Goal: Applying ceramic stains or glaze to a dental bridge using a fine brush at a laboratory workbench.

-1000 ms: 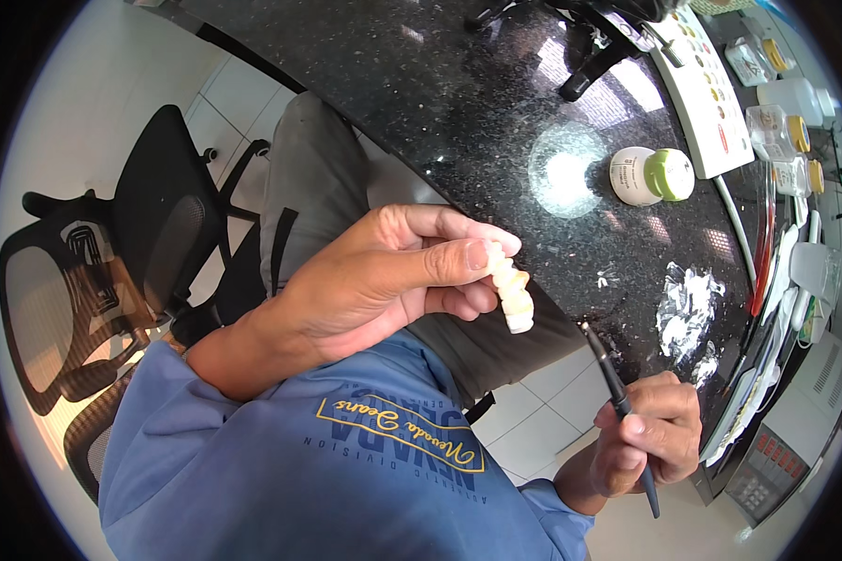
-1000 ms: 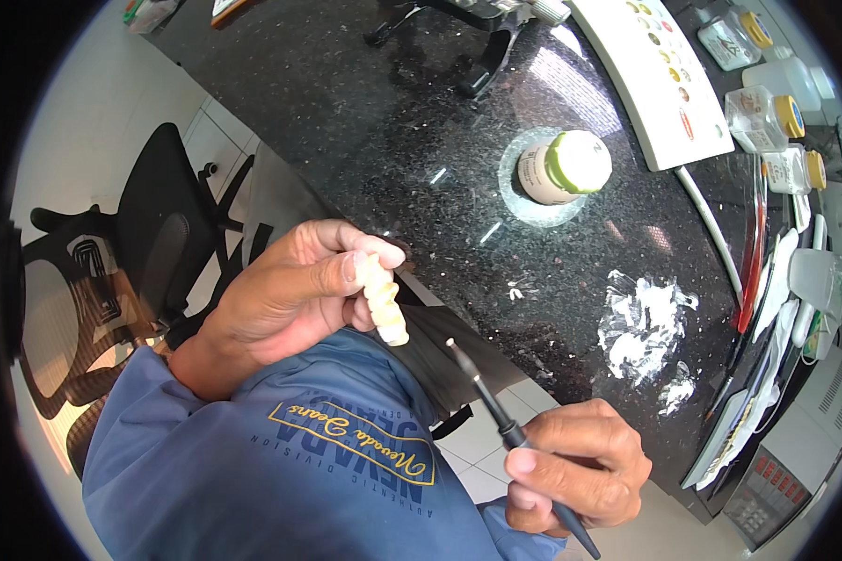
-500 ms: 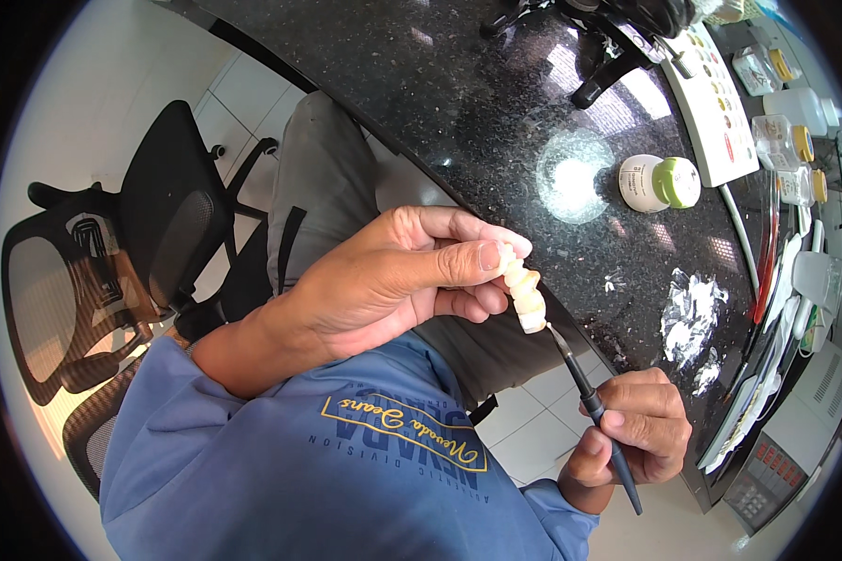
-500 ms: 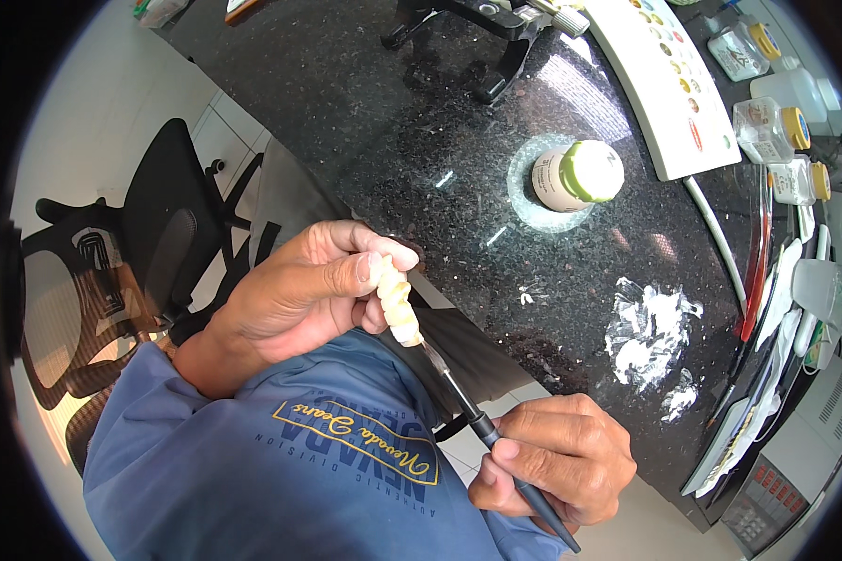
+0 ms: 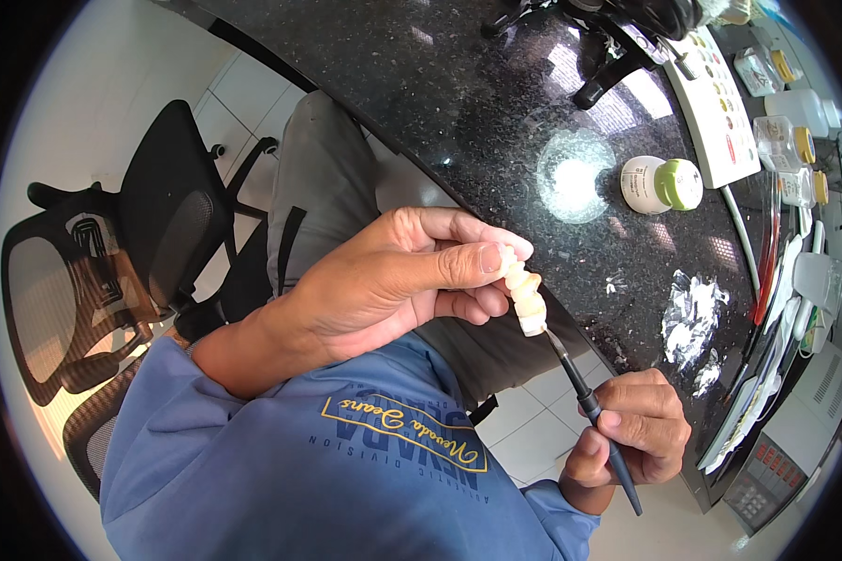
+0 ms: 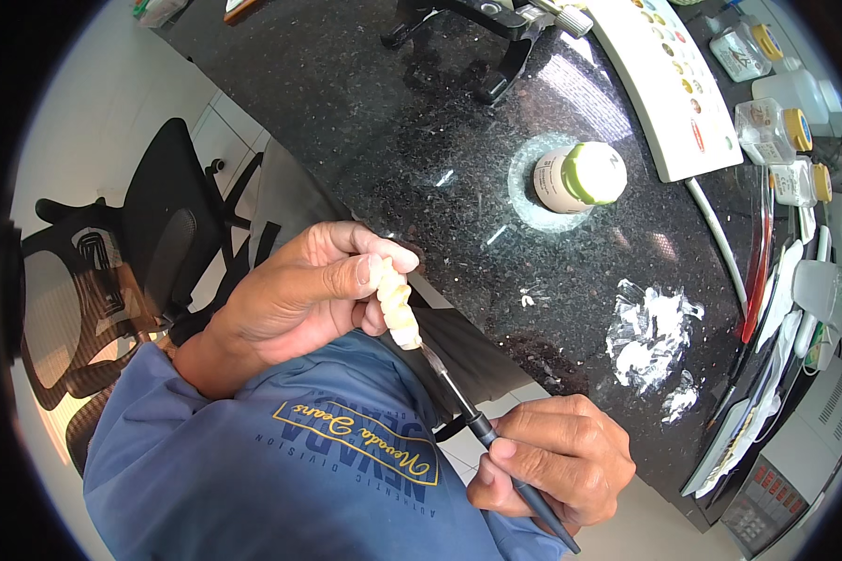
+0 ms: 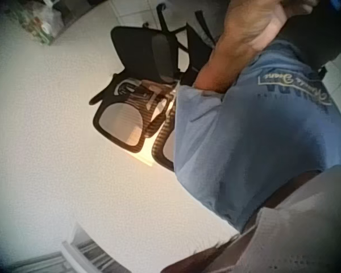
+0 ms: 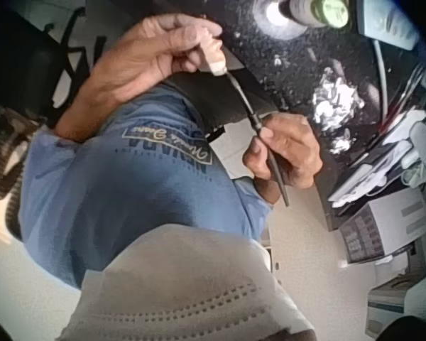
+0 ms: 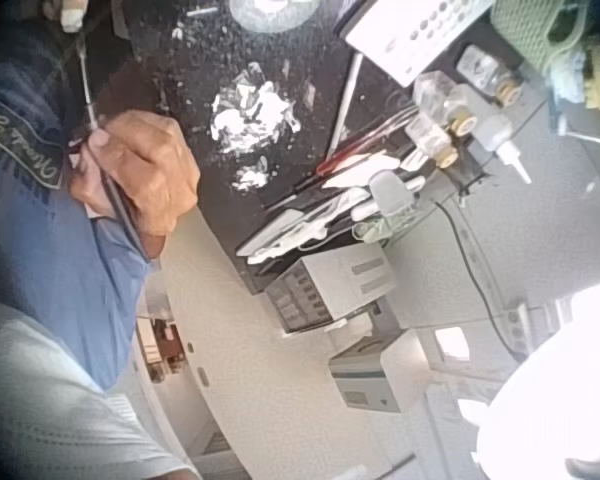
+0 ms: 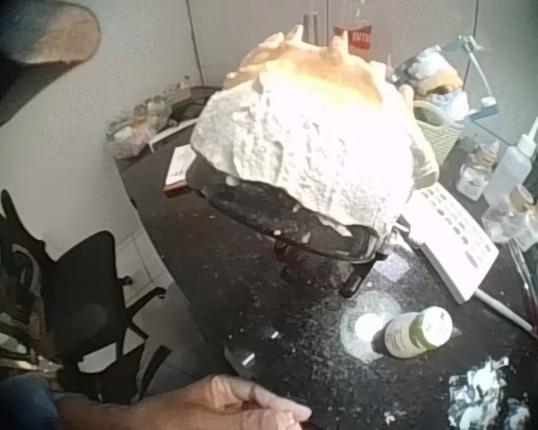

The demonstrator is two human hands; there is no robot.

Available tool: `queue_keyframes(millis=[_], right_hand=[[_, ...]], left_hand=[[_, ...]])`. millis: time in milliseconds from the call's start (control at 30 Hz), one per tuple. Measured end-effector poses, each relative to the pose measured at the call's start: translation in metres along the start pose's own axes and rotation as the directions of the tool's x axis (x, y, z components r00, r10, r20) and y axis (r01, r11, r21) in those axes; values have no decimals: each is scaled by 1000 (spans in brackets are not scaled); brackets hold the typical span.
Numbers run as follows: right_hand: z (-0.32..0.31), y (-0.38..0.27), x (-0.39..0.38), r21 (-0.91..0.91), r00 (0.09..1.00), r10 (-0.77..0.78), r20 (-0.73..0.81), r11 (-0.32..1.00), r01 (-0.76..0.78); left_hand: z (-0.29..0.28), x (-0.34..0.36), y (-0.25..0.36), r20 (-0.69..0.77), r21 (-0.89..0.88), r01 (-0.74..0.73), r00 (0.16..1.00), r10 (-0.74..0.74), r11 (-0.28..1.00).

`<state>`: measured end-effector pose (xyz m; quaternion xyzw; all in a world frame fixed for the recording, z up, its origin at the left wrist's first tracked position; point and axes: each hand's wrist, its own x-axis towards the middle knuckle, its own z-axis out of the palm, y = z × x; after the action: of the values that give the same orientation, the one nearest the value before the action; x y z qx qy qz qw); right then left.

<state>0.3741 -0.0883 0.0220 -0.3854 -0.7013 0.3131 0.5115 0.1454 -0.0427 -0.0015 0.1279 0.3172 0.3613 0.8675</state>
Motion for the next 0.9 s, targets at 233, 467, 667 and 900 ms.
queue_keyframes(millis=[233,467,667,900], right_hand=[[0,0,-2,14,1000,1,-10,1000,-1],[-1,-1,-2,11,1000,6,-20,1000,-6],[-1,0,-1,-1,1000,-2,12,1000,2],[1,-1,0,-3,1000,17,-12,1000,-17]], left_hand=[[-1,0,0,11,2,-3,1000,3,1000],[-1,0,0,12,-5,-1,1000,1,1000],[-1,0,0,18,-14,-1,1000,1,1000],[-1,0,1,15,-1,2,1000,-2,1000]])
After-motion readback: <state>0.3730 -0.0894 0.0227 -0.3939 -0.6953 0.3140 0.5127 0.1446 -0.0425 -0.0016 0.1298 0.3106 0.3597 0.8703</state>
